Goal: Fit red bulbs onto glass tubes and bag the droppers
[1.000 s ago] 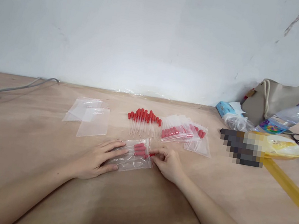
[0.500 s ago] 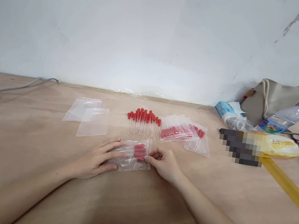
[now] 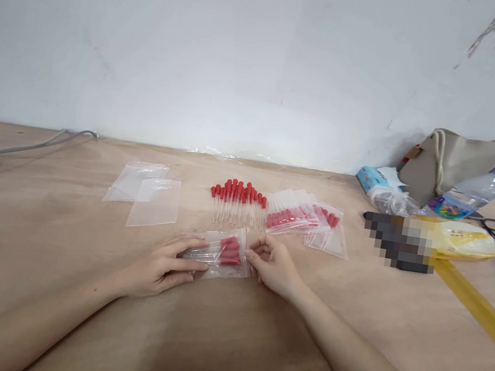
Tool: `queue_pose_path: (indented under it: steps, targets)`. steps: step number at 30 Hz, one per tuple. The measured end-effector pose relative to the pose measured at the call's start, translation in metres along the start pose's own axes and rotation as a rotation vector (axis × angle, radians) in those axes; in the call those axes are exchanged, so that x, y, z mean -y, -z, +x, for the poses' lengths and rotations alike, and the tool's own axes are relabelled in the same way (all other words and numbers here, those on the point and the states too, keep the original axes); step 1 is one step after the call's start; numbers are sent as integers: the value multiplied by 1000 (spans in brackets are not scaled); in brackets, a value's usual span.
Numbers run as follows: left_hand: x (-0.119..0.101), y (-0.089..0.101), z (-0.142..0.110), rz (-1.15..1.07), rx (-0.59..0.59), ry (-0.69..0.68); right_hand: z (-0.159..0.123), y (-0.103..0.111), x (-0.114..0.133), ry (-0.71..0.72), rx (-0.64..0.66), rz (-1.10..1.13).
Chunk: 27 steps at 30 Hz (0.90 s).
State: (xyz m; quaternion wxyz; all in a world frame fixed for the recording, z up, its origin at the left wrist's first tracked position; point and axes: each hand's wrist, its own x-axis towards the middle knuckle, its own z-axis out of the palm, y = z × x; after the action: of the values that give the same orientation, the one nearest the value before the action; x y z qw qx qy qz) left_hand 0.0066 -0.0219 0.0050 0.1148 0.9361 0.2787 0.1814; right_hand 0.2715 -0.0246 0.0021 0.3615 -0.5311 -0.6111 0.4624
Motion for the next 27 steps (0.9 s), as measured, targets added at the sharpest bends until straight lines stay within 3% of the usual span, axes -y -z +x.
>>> queue_pose_path:
  steps: [3, 5, 10, 15, 22, 27]
  targets:
    - [1, -1, -1, -42, -6, 22, 23, 8, 5, 174, -170, -217]
    - [2, -1, -1, -62, -14, 38, 46, 14, 12, 212, -247, -374]
    - [3, -2, -2, -81, -29, 72, 110, 14, 24, 118, -399, -511]
    - [4, -4, -2, -73, -30, 66, 152, 2, 15, 59, -508, -495]
    - [3, -2, -3, -25, 30, 89, 168, -3, 13, 29, -585, -372]
    - [0, 1, -1, -5, 39, 99, 137, 11, 27, 163, -630, -235]
